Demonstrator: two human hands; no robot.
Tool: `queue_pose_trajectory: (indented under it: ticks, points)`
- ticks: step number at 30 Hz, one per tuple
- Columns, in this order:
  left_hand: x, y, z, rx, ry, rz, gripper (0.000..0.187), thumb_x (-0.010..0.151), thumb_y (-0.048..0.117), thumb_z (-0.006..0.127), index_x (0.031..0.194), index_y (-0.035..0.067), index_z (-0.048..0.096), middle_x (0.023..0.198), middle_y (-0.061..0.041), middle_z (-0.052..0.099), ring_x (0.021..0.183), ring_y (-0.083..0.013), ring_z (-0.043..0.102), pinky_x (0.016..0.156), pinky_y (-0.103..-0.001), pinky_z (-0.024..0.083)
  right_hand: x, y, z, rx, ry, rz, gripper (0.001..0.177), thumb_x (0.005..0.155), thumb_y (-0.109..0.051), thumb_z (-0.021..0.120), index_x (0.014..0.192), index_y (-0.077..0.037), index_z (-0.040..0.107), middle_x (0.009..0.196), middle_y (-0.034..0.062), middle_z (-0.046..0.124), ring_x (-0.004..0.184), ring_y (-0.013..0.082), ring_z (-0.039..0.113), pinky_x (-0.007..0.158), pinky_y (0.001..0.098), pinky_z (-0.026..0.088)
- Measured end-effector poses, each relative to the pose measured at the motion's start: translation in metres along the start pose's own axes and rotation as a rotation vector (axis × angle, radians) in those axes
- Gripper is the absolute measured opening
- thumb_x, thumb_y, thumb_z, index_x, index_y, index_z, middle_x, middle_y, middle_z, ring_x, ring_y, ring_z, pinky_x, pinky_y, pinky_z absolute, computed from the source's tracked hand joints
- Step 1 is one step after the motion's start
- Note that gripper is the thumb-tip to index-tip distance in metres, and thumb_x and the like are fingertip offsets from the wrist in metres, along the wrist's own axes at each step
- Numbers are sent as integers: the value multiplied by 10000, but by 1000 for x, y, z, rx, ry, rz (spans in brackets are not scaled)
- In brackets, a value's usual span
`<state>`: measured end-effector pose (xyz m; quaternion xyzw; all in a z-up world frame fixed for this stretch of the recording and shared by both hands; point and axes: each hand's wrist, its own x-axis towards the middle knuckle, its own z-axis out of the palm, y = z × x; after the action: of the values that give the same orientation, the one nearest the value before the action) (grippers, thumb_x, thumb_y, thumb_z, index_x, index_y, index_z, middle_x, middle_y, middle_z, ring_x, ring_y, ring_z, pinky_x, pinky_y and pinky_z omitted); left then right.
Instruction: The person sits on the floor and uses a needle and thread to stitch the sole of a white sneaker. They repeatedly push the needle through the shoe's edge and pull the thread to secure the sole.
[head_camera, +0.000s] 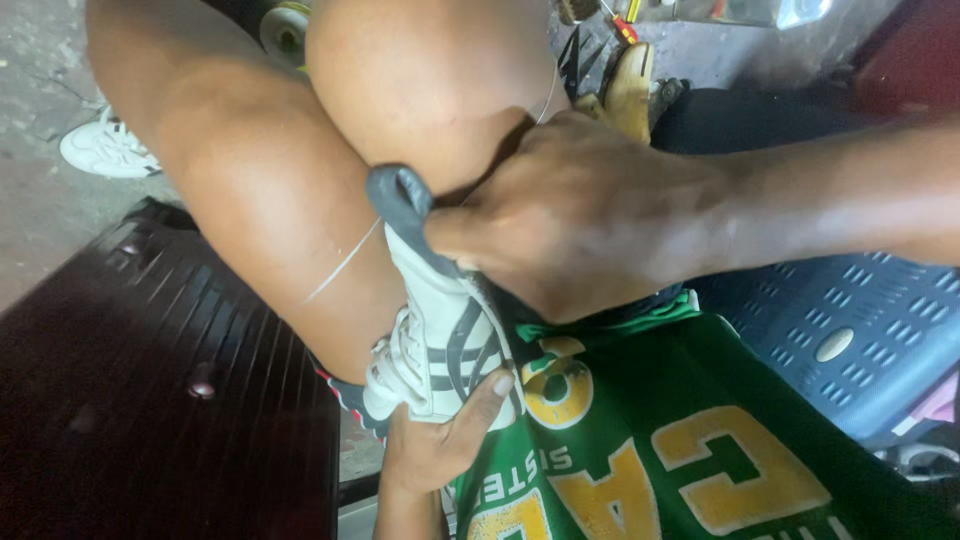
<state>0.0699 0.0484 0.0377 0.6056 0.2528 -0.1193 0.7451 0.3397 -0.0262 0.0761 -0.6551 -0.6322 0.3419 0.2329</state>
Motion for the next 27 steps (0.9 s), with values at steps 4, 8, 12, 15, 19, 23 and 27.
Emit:
queue_pose_trajectory:
  ticks: [4, 8, 12, 15, 19, 23, 27]
  points:
    - [-32, -14, 3, -198, 155, 29, 246, 933, 76, 696, 1145, -46, 668, 1054, -148, 721, 897, -227, 687, 827, -336, 555, -30, 3, 5, 110, 9, 11, 79, 880, -23, 660, 953, -54, 662, 761, 82, 693, 679, 231, 701, 655, 389, 553]
    - [-56, -24, -10, -407, 602, 156, 241, 1083, 144, 528, 959, 7, 683, 1074, -197, 745, 754, -171, 675, 734, -290, 553, -71, 5, 19, 205, 78, 214, 145, 897, -10, 702, 1029, -69, 693, 772, 51, 712, 657, 163, 703, 585, 332, 541]
    - [-55, -7, -19, 467, 1045, -11, 289, 1024, 141, 639, 1222, -53, 556, 1329, -326, 558, 936, -302, 629, 662, -330, 530, -91, 9, 29, 278, 277, 159, 120, 932, -33, 694, 1042, -49, 648, 908, 98, 690, 799, 170, 706, 668, 304, 541]
    - [-45, 3, -9, 780, 926, 179, 510, 931, 101, 701, 1380, -36, 501, 1412, -339, 486, 1127, -424, 580, 800, -406, 525, -100, 7, 35, 289, 282, 238, 55, 960, -44, 704, 1009, -34, 681, 831, 51, 682, 735, 141, 683, 641, 290, 514]
    - [-26, 1, 9, 626, 594, 335, 660, 829, 63, 772, 1426, 20, 495, 1321, -223, 595, 1022, -375, 588, 857, -395, 526, -109, 6, 34, 296, 271, 260, 27, 984, -52, 681, 987, -25, 684, 825, 51, 657, 717, 139, 641, 644, 289, 492]
    - [-27, -18, 14, 445, 671, 321, 267, 919, -11, 814, 1134, 86, 688, 1005, -64, 725, 697, -177, 665, 641, -230, 516, -110, 8, 32, 322, 264, 268, 54, 978, -73, 688, 1004, -26, 695, 802, 42, 668, 711, 126, 649, 639, 286, 497]
    - [-50, -38, 11, -124, 634, 397, 129, 944, 65, 750, 1043, 34, 674, 1092, -110, 691, 741, -147, 633, 557, -184, 500, -115, 10, 33, 336, 271, 242, 80, 974, -90, 698, 1025, -29, 706, 808, 50, 685, 725, 115, 660, 644, 284, 503]
